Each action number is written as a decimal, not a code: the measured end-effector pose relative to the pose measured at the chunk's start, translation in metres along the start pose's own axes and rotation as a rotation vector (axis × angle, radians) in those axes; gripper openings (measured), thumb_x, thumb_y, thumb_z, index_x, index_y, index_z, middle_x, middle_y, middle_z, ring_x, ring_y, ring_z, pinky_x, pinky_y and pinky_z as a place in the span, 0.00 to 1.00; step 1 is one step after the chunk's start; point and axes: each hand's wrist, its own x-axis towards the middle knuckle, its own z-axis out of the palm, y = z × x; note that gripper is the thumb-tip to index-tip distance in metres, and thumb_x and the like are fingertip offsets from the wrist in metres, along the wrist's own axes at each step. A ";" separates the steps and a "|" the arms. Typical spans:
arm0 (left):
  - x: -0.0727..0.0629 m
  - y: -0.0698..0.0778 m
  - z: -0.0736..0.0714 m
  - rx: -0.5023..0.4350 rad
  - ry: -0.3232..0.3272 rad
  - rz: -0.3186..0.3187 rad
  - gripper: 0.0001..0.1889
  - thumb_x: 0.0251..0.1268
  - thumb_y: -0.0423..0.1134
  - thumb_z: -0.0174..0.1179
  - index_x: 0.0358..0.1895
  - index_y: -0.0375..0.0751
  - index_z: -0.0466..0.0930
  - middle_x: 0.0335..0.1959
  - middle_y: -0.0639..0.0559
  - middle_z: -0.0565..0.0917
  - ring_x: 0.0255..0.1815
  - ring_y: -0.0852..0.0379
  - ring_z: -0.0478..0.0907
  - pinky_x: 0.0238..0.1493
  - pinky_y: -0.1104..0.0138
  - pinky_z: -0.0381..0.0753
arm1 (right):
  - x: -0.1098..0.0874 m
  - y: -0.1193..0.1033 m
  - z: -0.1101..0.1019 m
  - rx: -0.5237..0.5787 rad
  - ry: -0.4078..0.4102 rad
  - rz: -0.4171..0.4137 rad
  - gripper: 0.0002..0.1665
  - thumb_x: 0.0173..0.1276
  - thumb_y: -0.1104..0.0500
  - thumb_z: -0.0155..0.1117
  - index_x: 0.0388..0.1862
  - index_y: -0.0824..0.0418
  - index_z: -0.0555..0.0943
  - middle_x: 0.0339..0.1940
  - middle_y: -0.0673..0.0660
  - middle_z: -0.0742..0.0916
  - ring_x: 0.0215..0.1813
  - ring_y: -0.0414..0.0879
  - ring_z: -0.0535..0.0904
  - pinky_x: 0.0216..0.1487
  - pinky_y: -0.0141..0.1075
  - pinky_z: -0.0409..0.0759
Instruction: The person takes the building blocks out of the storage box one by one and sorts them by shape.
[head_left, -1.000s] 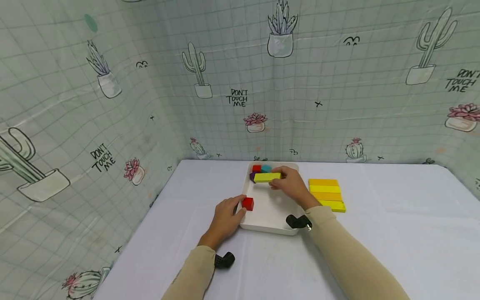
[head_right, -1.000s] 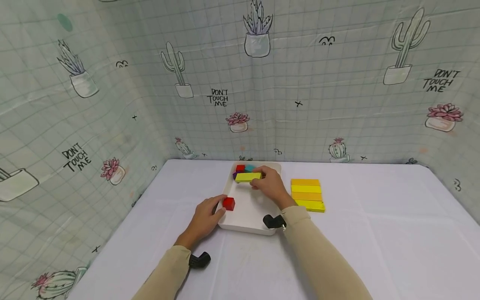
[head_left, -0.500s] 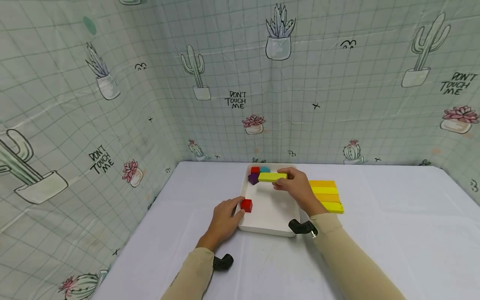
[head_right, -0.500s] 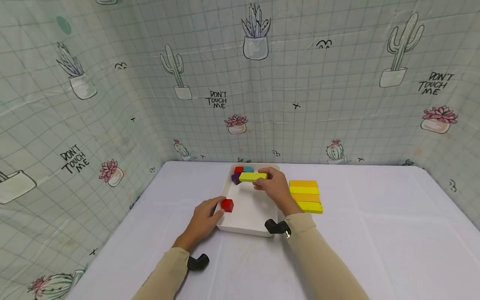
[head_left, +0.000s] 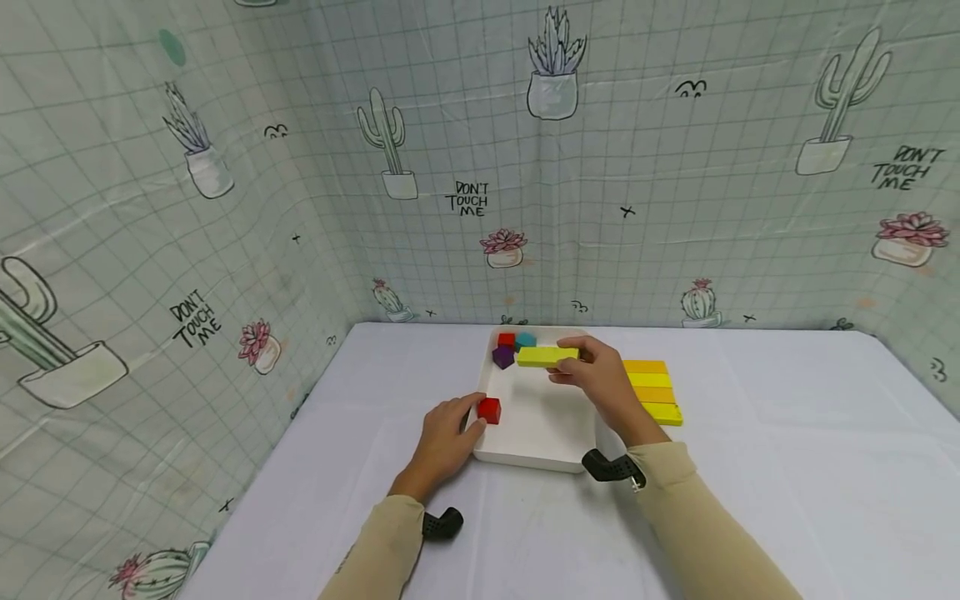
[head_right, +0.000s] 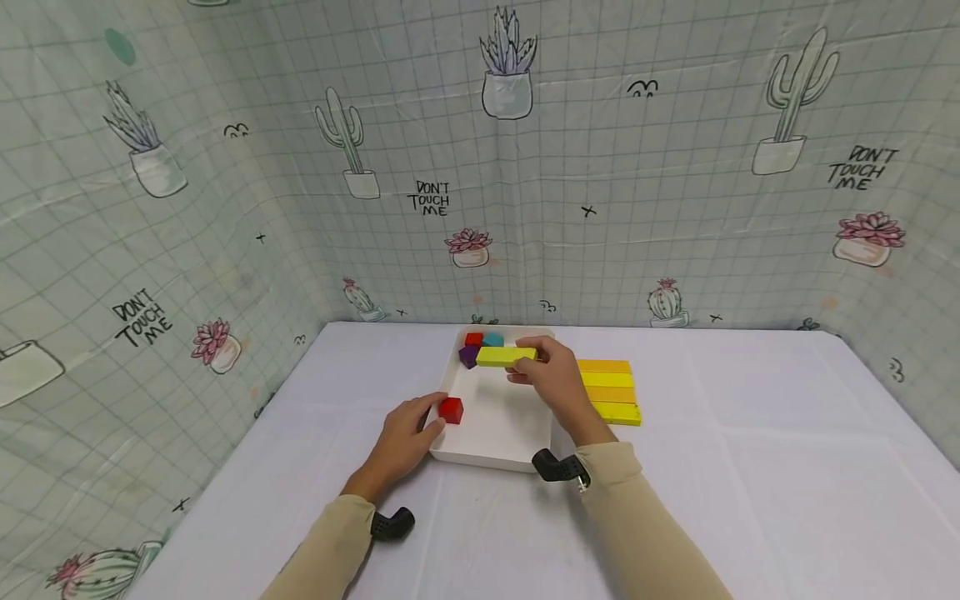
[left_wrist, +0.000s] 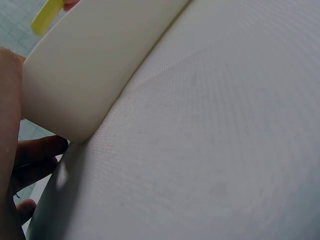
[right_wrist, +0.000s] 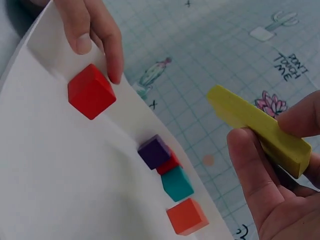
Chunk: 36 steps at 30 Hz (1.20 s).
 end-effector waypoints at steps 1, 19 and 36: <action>0.000 0.000 0.000 0.000 0.001 -0.001 0.23 0.72 0.45 0.55 0.69 0.49 0.75 0.64 0.48 0.79 0.65 0.45 0.72 0.69 0.44 0.63 | -0.002 -0.001 0.000 0.004 0.002 0.000 0.23 0.72 0.66 0.58 0.65 0.67 0.73 0.51 0.66 0.78 0.47 0.53 0.86 0.56 0.49 0.80; -0.002 0.003 0.004 -0.005 0.003 -0.017 0.23 0.72 0.44 0.55 0.69 0.50 0.75 0.65 0.48 0.78 0.66 0.44 0.71 0.69 0.42 0.63 | -0.022 0.004 -0.017 -0.002 -0.071 0.019 0.25 0.73 0.64 0.56 0.66 0.70 0.71 0.56 0.67 0.79 0.48 0.55 0.86 0.55 0.47 0.82; -0.001 0.002 0.005 0.004 0.005 -0.009 0.24 0.72 0.44 0.55 0.69 0.49 0.74 0.65 0.47 0.78 0.65 0.44 0.71 0.69 0.42 0.63 | -0.046 -0.005 -0.067 0.003 -0.088 0.002 0.23 0.75 0.63 0.56 0.64 0.72 0.71 0.57 0.69 0.78 0.50 0.57 0.86 0.53 0.47 0.83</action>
